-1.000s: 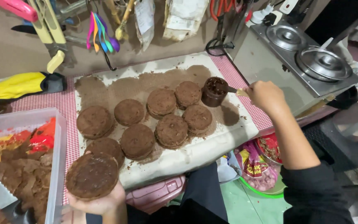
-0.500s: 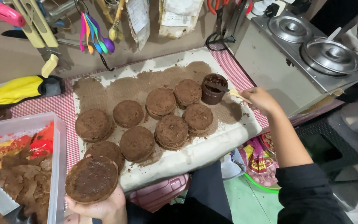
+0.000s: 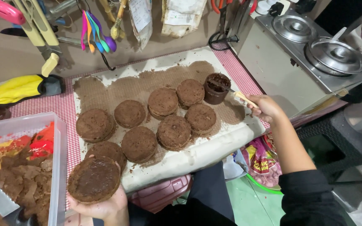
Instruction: Spreading chocolate frosting on small round cakes using a knife
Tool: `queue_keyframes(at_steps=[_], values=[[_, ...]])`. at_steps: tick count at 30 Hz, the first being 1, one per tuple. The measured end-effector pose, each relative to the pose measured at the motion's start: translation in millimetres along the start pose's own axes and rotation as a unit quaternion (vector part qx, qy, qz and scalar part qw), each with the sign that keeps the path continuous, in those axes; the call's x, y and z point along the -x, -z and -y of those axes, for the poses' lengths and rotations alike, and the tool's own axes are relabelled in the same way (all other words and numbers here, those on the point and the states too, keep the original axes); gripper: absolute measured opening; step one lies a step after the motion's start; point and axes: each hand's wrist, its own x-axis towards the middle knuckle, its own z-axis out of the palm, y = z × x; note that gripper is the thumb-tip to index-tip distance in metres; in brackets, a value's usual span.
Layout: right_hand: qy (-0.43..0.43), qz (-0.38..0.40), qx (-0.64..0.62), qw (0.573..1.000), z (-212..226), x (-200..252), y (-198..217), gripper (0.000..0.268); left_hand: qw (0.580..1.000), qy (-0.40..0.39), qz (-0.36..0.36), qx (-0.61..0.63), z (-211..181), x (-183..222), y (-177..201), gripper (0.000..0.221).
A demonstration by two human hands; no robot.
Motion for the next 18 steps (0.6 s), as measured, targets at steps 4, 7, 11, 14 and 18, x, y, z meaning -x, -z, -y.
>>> queue_keyframes(at_steps=[4, 7, 11, 14, 18], values=[[0.038, -0.003, -0.051, 0.998, -16, -3, -5, 0.022, 1.0, 0.001, -0.004, -0.004, 1, -2, 5, 0.055], [0.075, -0.011, -0.098, 0.992, -29, -2, -8, 0.022, 1.0, 0.001, -0.018, 0.003, 1, -1, 1, 0.055], [0.147, -0.057, -0.1, 0.982, -29, 25, -16, 0.024, 1.0, 0.024, -0.017, 0.001, 0, 4, -7, 0.056], [0.225, -0.052, 0.118, 0.966, -10, 103, -57, 0.037, 0.996, 0.088, 0.005, -0.002, -1, 11, -20, 0.052], [0.242, 0.035, 0.028, 0.969, -45, 154, -86, 0.021, 0.991, 0.096, 0.081, 0.048, 16, 27, -15, 0.062]])
